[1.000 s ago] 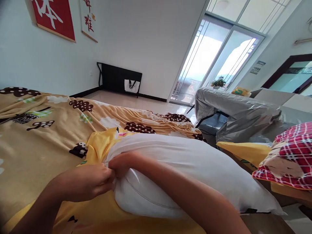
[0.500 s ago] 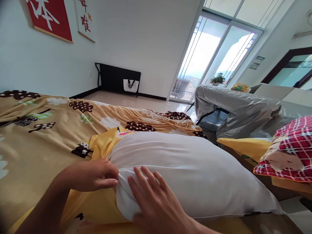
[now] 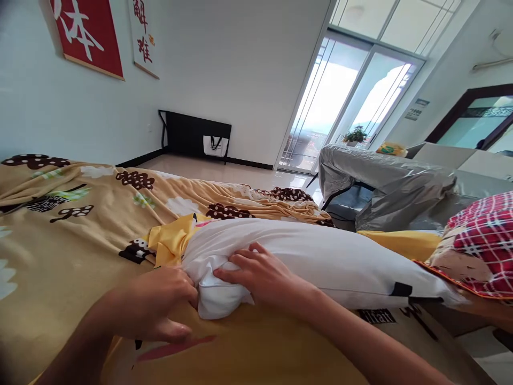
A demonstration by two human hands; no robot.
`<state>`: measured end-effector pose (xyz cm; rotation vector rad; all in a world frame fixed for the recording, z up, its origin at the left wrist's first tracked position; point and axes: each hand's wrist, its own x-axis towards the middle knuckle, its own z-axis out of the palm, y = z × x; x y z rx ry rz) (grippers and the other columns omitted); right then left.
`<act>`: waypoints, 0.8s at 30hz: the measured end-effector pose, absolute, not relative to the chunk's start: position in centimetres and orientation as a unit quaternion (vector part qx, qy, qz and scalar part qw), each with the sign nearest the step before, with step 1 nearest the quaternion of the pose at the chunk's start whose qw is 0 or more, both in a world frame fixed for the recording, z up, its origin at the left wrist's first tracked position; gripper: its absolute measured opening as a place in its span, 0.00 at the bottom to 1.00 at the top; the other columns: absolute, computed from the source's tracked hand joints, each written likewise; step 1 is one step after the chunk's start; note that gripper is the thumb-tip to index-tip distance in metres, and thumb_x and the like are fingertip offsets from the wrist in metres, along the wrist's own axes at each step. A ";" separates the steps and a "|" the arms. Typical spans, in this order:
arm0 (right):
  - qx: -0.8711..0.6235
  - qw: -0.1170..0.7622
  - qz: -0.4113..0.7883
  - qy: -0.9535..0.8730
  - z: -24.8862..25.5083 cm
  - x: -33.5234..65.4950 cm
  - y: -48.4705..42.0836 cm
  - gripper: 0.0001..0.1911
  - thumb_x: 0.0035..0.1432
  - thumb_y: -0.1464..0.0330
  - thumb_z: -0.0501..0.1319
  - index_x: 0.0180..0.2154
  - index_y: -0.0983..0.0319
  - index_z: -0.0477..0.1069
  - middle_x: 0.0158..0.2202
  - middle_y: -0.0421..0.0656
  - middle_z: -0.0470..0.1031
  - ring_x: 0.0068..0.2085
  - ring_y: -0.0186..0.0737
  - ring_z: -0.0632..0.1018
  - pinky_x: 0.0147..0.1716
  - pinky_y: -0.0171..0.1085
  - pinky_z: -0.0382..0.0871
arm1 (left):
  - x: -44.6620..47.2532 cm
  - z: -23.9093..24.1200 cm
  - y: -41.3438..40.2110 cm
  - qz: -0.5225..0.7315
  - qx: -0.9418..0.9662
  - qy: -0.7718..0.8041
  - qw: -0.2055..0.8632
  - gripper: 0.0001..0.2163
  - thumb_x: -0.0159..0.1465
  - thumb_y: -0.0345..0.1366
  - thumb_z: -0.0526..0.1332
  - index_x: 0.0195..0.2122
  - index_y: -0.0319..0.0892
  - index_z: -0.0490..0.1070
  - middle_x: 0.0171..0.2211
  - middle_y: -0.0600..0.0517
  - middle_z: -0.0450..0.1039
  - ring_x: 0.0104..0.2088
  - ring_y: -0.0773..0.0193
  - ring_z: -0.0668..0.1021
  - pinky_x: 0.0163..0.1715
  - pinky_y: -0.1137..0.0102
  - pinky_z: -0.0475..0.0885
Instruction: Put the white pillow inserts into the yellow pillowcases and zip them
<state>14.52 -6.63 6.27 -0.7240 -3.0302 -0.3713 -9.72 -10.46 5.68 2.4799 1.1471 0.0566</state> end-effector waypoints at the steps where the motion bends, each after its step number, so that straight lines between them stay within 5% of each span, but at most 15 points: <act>1: -0.223 -0.026 -0.080 -0.971 7.3 13.9 -5.8 0.35 0.53 0.81 0.52 0.60 0.51 0.63 0.52 0.45 0.73 0.52 0.42 0.72 0.52 0.43 0.59 | -9.3 5.7 -10.8 0.013 0.892 0.410 0.188 0.15 0.55 0.51 0.64 0.35 0.45 0.78 0.35 0.49 0.77 0.39 0.56 0.77 0.39 0.66 0.68; 10: -0.196 -0.106 0.046 -0.974 9.6 8.6 -1.3 0.29 0.46 0.83 0.55 0.48 0.55 0.75 0.45 0.41 0.77 0.46 0.40 0.73 0.48 0.40 0.58 | -2.5 4.3 -12.6 0.183 0.898 0.362 0.170 0.10 0.63 0.42 0.57 0.38 0.41 0.70 0.39 0.46 0.74 0.42 0.53 0.74 0.48 0.59 0.67; 13: -0.172 -0.074 0.065 -0.980 7.9 9.1 -2.1 0.15 0.51 0.77 0.59 0.40 0.57 0.77 0.40 0.40 0.76 0.43 0.38 0.72 0.45 0.39 0.58 | -2.7 4.4 -12.1 0.223 0.869 0.395 0.198 0.10 0.64 0.42 0.54 0.34 0.42 0.68 0.36 0.46 0.74 0.42 0.54 0.74 0.42 0.62 0.68; 17: -0.172 -0.006 0.014 -0.985 4.1 11.2 -5.3 0.02 0.54 0.70 0.61 0.31 0.61 0.73 0.37 0.41 0.75 0.38 0.37 0.71 0.41 0.39 0.59 | -5.8 5.1 -11.3 0.110 0.890 0.399 0.189 0.12 0.63 0.45 0.58 0.31 0.42 0.71 0.32 0.47 0.75 0.38 0.53 0.76 0.42 0.61 0.68; 24: -0.180 0.132 -0.274 -0.935 -2.4 15.4 -12.4 0.18 0.64 0.71 0.52 0.53 0.60 0.70 0.56 0.43 0.71 0.58 0.45 0.65 0.55 0.44 0.54 | -9.6 4.6 -8.3 0.012 0.884 0.380 0.270 0.04 0.55 0.34 0.66 0.32 0.45 0.76 0.28 0.53 0.72 0.41 0.59 0.73 0.38 0.72 0.65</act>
